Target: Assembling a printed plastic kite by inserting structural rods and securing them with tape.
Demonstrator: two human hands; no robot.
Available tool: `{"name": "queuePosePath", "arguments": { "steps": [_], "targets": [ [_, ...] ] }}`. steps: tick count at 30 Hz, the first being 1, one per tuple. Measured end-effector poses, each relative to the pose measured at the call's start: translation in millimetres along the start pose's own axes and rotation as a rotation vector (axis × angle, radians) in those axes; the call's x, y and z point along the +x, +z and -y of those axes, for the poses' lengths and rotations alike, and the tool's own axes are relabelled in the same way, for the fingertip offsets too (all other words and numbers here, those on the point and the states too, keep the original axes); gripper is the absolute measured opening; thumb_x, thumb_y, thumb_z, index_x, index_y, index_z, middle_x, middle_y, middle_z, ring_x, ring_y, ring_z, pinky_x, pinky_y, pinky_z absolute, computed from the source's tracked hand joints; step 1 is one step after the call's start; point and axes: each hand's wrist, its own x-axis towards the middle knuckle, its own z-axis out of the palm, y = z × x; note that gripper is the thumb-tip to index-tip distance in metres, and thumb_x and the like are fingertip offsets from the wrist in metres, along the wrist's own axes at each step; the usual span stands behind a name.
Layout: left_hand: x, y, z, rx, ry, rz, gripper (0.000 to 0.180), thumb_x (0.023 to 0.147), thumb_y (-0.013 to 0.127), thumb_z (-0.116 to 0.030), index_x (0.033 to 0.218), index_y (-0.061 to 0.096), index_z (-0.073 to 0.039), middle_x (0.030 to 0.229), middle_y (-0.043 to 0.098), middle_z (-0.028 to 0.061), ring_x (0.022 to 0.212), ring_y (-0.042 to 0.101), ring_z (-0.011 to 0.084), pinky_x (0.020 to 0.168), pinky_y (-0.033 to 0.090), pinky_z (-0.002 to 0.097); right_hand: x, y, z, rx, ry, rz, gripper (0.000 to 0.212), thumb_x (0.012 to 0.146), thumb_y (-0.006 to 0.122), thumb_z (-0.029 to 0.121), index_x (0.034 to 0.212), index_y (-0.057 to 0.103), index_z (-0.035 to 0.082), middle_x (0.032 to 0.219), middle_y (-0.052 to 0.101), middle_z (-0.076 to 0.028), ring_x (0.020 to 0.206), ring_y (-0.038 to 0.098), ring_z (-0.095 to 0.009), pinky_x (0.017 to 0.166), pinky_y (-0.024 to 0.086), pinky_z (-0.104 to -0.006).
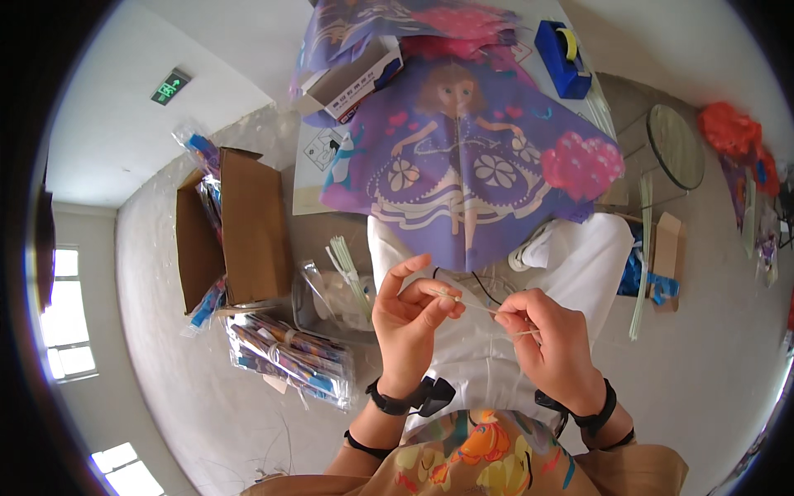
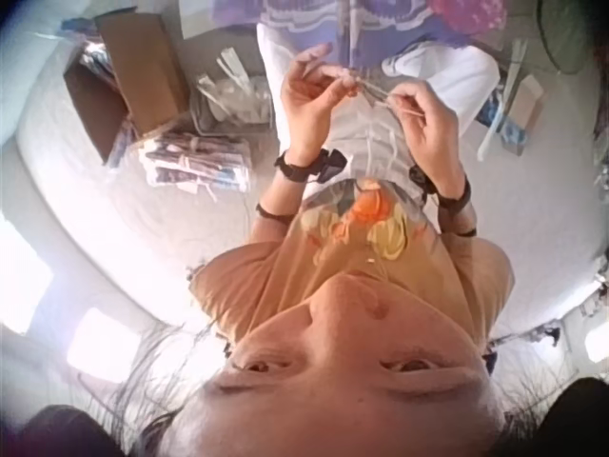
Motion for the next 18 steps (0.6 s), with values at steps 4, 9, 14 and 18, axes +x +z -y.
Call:
{"name": "queuePosePath", "arguments": {
  "steps": [4,9,14,18],
  "targets": [
    [-11,7,6,0.08,-0.065,0.159,0.05,0.085,0.065,0.007,0.128,0.041,0.002,0.098,0.067,0.0131,0.095,0.066,0.0189,0.084,0.055,0.03,0,5,1,0.084,-0.004,0.015,0.011,0.089,0.063,0.003,0.094,0.054,0.002,0.071,0.061,-0.009,0.061,0.061,-0.015,0.055,0.046,-0.0252],
    [-6,8,16,-0.018,-0.047,0.116,0.048,0.085,0.064,0.009,0.127,0.042,0.002,0.098,0.067,0.0127,0.096,0.065,0.0184,0.085,0.054,0.0297,0,7,1,0.119,0.038,0.0,0.021,0.091,0.062,0.004,0.102,0.045,0.001,0.075,0.062,-0.011,0.067,0.065,-0.017,0.057,0.048,-0.0269],
    [-3,1,16,0.082,-0.153,0.187,0.039,0.086,0.063,0.009,0.123,0.051,0.003,0.099,0.068,0.0128,0.095,0.065,0.017,0.087,0.053,0.0292,1,11,-10,0.199,0.063,0.036,0.025,0.092,0.062,0.007,0.103,0.04,0.002,0.079,0.059,-0.011,0.069,0.064,-0.018,0.06,0.048,-0.0275],
    [6,-16,14,-0.039,-0.083,0.007,0.019,0.089,0.062,-0.002,0.108,0.063,0.001,0.098,0.067,0.011,0.082,0.065,0.0171,0.067,0.051,0.0258,-2,2,-9,0.232,0.135,0.167,0.018,0.095,0.058,0.013,0.1,0.043,0.003,0.076,0.054,-0.008,0.062,0.055,-0.017,0.057,0.044,-0.0294]
  ]
}}
